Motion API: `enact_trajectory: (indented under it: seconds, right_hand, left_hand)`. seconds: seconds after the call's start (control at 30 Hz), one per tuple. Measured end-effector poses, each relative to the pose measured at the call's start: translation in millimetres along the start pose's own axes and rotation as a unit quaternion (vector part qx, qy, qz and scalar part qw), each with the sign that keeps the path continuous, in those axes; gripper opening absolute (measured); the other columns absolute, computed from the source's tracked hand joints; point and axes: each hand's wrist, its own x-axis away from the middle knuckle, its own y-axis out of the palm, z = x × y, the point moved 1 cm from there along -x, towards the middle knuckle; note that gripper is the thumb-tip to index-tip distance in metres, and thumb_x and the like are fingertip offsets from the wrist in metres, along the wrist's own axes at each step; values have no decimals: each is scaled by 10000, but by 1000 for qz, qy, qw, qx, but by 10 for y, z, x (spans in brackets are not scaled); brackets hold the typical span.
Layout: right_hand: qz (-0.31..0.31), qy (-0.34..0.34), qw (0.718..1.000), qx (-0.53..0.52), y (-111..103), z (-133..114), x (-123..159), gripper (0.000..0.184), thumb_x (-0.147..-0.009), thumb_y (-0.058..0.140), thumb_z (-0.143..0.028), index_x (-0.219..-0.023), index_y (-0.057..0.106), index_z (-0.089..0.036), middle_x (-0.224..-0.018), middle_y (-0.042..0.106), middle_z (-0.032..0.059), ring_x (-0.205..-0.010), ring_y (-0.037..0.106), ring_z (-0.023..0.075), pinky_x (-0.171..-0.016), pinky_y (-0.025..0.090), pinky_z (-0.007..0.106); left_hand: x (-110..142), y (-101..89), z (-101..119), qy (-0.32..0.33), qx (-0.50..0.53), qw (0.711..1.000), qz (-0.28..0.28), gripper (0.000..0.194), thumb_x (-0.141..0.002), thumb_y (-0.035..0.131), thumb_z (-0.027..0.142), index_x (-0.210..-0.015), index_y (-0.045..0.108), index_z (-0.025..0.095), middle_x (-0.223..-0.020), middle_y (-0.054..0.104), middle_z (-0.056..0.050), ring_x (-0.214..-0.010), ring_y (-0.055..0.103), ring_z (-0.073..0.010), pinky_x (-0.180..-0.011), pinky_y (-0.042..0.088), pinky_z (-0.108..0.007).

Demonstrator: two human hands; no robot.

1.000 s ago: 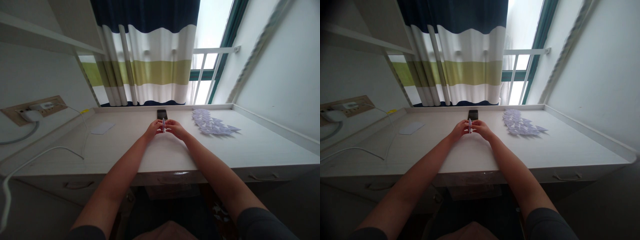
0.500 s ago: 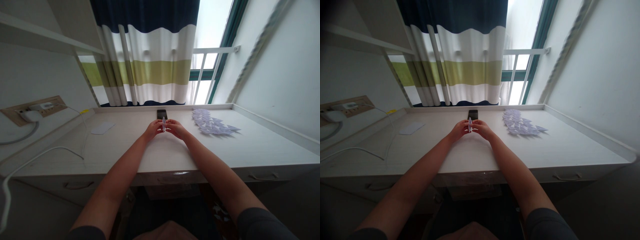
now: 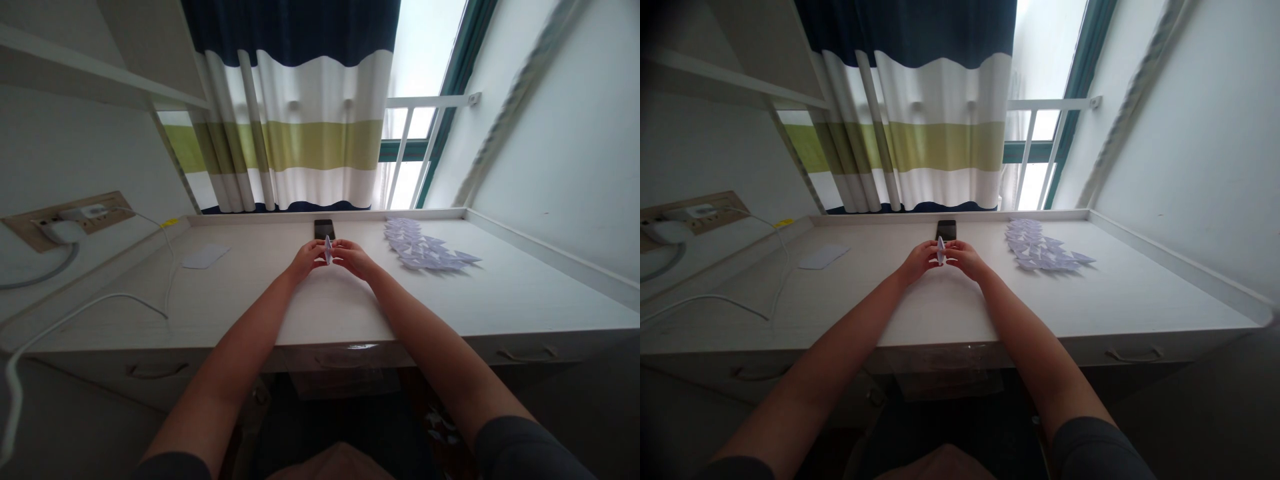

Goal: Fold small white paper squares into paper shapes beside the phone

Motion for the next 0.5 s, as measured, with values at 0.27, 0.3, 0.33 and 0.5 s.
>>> enact_trajectory:
  seconds: [0.27, 0.3, 0.33, 0.5]
  right_hand:
    - [18, -8, 1000, 15, -37, 12, -16, 228, -517, 726, -256, -654, 555, -194, -664, 578, -29, -673, 537, 111, -680, 403, 283]
    - [15, -8, 1000, 15, -38, 12, -16, 229, -517, 726, -256, -654, 554, -193, -668, 580, -28, -675, 537, 112, -680, 403, 283]
    - [13, -9, 1000, 15, -38, 12, -16, 231, -515, 727, -255, -653, 553, -193, -671, 582, -28, -678, 539, 113, -680, 403, 284]
    - [16, -7, 1000, 16, -34, 7, -12, 237, -505, 732, -238, -647, 547, -195, -677, 586, -27, -684, 547, 116, -672, 406, 281]
  left_hand:
    - [11, -13, 6, -7, 0, 1000, 1, 172, -639, 616, 238, -781, 572, 153, -728, 580, -15, -711, 554, -128, -677, 454, -299]
    - [13, -12, 9, -8, 3, 1000, 0, 174, -635, 620, 237, -780, 572, 153, -729, 582, -16, -713, 557, -129, -682, 453, -302]
    - [15, -11, 12, -10, 6, 1000, -1, 176, -632, 624, 236, -778, 572, 152, -729, 583, -17, -713, 559, -131, -688, 452, -306]
    - [28, -1, 35, -16, 19, 1000, 1, 188, -620, 636, 231, -774, 564, 151, -721, 576, -12, -695, 549, -120, -696, 444, -305]
